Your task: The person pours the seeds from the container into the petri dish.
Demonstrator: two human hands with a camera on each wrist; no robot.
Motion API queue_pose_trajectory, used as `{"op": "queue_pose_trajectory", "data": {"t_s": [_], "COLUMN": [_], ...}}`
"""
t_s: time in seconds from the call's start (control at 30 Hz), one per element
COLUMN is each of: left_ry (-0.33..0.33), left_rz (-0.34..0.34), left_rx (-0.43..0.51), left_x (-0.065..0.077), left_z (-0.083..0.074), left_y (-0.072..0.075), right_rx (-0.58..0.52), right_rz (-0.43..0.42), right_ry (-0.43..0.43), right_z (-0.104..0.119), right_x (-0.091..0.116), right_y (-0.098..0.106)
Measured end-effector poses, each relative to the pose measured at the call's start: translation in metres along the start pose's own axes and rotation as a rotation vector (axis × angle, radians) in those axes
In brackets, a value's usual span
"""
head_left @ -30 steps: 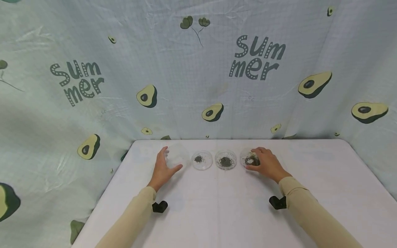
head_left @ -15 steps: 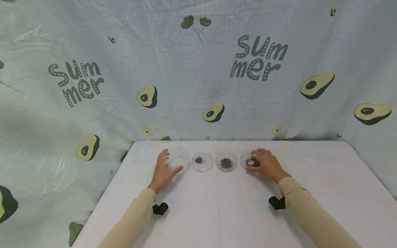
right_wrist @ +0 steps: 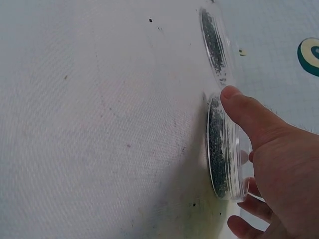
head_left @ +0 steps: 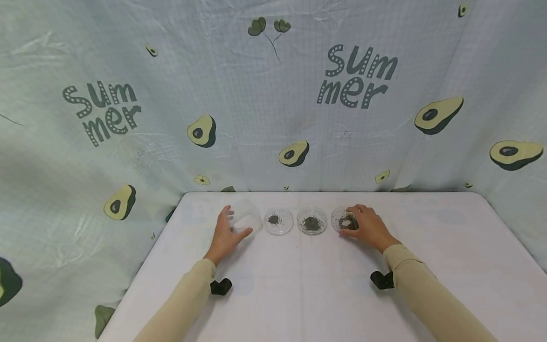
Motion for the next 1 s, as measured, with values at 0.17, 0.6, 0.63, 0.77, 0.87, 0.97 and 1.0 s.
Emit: {"op": "queue_pose_trajectory", "data": {"t_s": [0.17,0.6,0.63,0.77,0.87,0.97,1.0], "left_ry": [0.015,-0.085,-0.108,-0.191,-0.264,-0.332,-0.349], "left_rz": [0.007,-0.015,-0.023,-0.043,-0.058,-0.064,-0.065], "left_rx": [-0.029,-0.173,-0.189,-0.239,-0.257,-0.272,-0.284], "left_x": [0.001,-0.007,-0.008,-0.013,-0.016,-0.018,-0.019], "left_z": [0.001,-0.016,-0.02,-0.033,-0.045,-0.058,-0.062], "left_y": [0.0,0.014,0.016,0.017,0.015,0.013,0.012], "right_rx": [0.002,-0.014,-0.018,-0.032,-0.046,-0.06,-0.06], "right_rz": [0.001,-0.007,-0.003,-0.002,-0.012,-0.029,-0.04], "right_ry": [-0.009,-0.008,-0.009,-0.013,-0.015,-0.008,0.001], "right_z": [0.001,0.001,0.001,0.001,0.0,0.001,0.001], "right_x": [0.001,0.003,0.002,0.001,0.0,0.0,-0.001], "right_y": [0.0,-0.003,-0.004,-0.004,-0.001,0.003,0.005]}}
Point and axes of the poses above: each hand's wrist, its own x-axis away from the middle knuckle, its own y-axis out of the back of the hand, z = x × y, the point moved 6 cm from there along -x, towards the middle knuckle, and after that the axes turned 8 degrees about -y, right-handed, at the moved point
